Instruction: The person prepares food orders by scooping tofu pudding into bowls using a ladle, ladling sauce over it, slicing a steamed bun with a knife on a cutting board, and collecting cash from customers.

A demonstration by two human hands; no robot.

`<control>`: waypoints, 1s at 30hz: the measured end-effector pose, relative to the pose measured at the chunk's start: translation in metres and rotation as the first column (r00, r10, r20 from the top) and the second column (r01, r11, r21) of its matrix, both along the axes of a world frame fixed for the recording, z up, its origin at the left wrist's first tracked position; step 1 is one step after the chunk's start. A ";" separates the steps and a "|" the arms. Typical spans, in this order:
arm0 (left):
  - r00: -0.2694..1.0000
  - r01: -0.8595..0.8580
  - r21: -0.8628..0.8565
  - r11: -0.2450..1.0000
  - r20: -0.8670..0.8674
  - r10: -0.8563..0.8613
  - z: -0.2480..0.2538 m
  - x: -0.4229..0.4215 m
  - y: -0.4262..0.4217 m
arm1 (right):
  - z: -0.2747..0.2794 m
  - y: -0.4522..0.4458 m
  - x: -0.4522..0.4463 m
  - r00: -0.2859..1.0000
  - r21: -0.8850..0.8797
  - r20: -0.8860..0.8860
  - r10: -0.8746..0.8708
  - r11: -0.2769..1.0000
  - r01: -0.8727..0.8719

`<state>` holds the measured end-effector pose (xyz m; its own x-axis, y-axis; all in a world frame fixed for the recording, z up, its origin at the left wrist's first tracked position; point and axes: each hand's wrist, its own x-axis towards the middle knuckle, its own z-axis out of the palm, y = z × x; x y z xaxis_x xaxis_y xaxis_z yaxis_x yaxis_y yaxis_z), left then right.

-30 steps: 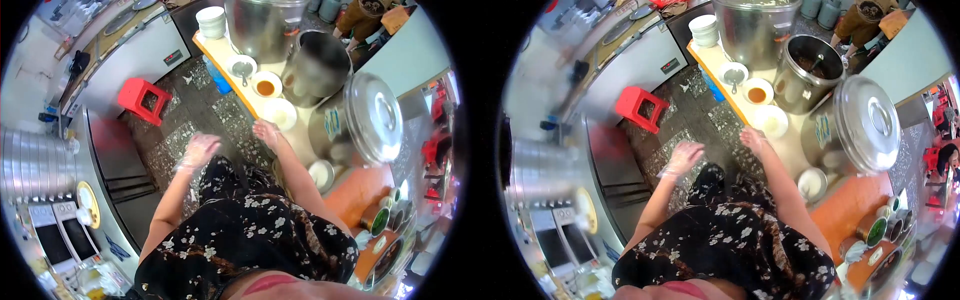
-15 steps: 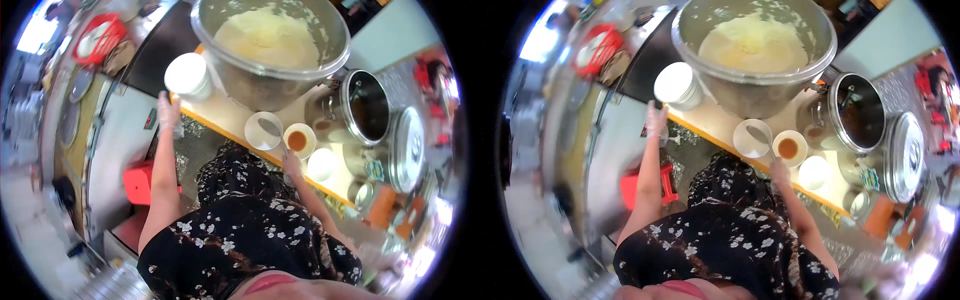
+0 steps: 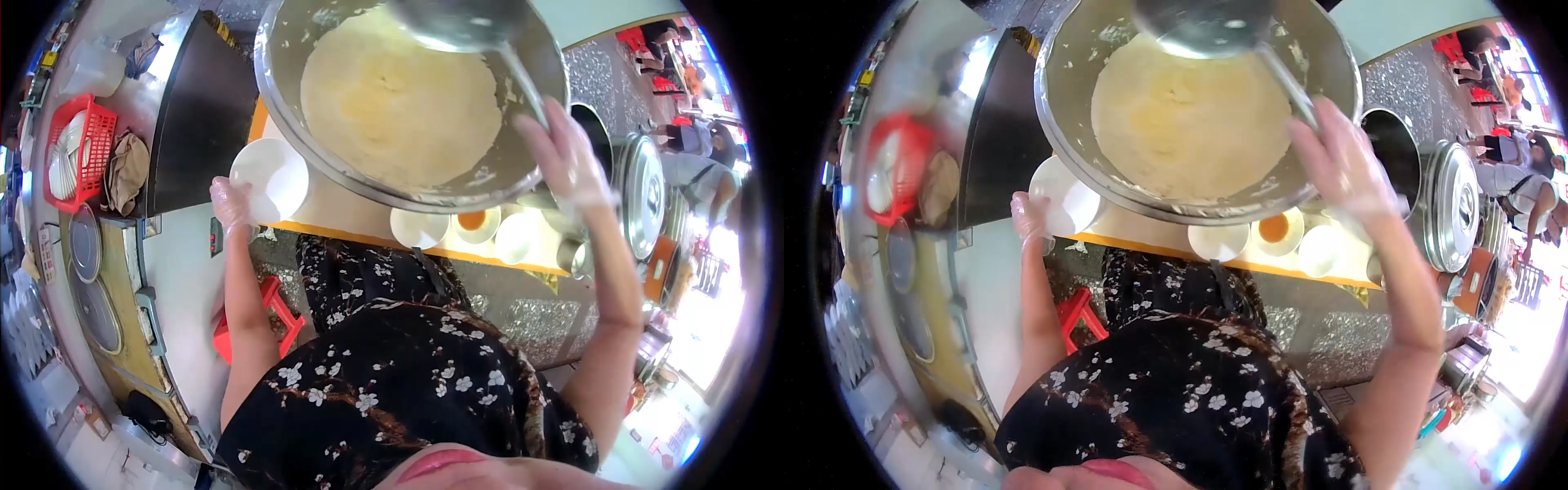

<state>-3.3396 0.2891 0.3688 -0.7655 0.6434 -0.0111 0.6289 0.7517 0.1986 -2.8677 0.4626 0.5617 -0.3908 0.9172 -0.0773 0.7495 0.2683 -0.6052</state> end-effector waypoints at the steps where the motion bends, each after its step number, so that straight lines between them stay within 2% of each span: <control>1: 1.000 -0.009 -0.007 1.000 0.000 0.009 0.011 0.004 0.001 | -0.023 0.022 -0.012 0.970 0.202 0.102 0.223 0.950 -0.239; 3: 0.975 -0.079 -0.009 0.997 0.208 0.079 0.033 0.010 0.005 | -0.060 0.064 -0.057 0.970 -0.183 0.212 0.118 0.980 -0.080; 5: 0.971 -0.062 -0.029 0.998 0.230 0.067 0.036 -0.002 0.000 | -0.106 0.098 -0.090 0.946 -0.377 0.314 0.084 0.925 0.043; 8: 0.961 -0.057 -0.067 0.996 0.268 0.073 0.056 0.001 -0.015 | -0.132 0.110 -0.123 0.945 -0.414 0.326 0.007 0.900 0.136; 10: 0.953 0.032 0.208 0.978 0.287 -0.092 0.060 -0.004 -0.034 | -0.157 0.119 -0.135 0.930 -0.334 0.366 0.039 0.938 0.092; 11: 0.953 0.031 0.210 0.977 0.288 -0.092 0.065 -0.002 -0.041 | -0.168 0.123 -0.140 0.930 -0.332 0.367 0.038 0.939 0.092; 13: 0.777 -0.323 0.393 0.861 0.629 0.005 0.089 0.014 -0.046 | -0.182 0.125 -0.151 0.947 -0.390 0.320 0.005 0.912 0.127; 14: 0.777 -0.323 0.392 0.861 0.629 0.005 0.099 0.019 -0.046 | -0.187 0.123 -0.156 0.947 -0.391 0.320 0.006 0.912 0.126; 16: 0.561 -0.628 0.427 0.650 0.828 -0.002 0.124 0.031 -0.040 | -0.193 0.117 -0.165 0.960 -0.442 0.274 0.058 0.894 0.073; 17: 0.525 -0.658 0.424 0.622 0.850 -0.023 0.140 0.039 -0.032 | -0.201 0.115 -0.169 0.960 -0.442 0.273 0.061 0.894 0.069; 18: 0.527 -0.661 0.425 0.619 0.849 -0.021 0.148 0.040 -0.030 | -0.209 0.112 -0.173 0.982 -0.584 0.184 0.053 0.809 0.066; 20: 0.509 -0.635 0.477 0.608 0.850 -0.135 0.162 0.042 -0.025 | -0.220 0.112 -0.174 0.995 -0.709 0.093 0.033 0.704 0.043; 21: 0.528 -0.658 0.481 0.579 0.843 -0.101 0.175 0.051 -0.017 | -0.216 0.111 -0.172 0.945 -0.648 0.135 0.296 0.748 -0.142; 23: 0.504 -0.657 0.492 0.571 0.850 -0.152 0.193 0.059 -0.011 | -0.200 0.108 -0.169 0.824 -0.588 0.196 0.531 0.736 -0.334; 24: 0.476 -0.657 0.499 0.566 0.856 -0.203 0.198 0.062 -0.010 | -0.190 0.106 -0.167 0.939 -0.724 0.080 0.336 0.667 -0.176; 25: 0.477 -0.654 0.501 0.566 0.855 -0.205 0.203 0.066 -0.010 | -0.178 0.104 -0.165 0.995 -0.844 0.005 0.098 0.535 -0.048; 26: 0.467 -0.655 0.504 0.563 0.856 -0.224 0.207 0.070 -0.011 | -0.164 0.102 -0.161 0.995 -0.840 0.002 0.096 0.540 -0.050; 28: 0.461 -0.651 0.517 0.556 0.851 -0.251 0.218 0.075 -0.013 | -0.126 0.098 -0.150 0.989 -0.918 -0.140 -0.037 0.379 -0.116; 30: 0.293 -0.670 0.476 0.569 0.875 -0.386 0.227 0.077 -0.014 | -0.097 0.098 -0.139 0.985 -0.906 -0.174 0.015 0.389 -0.166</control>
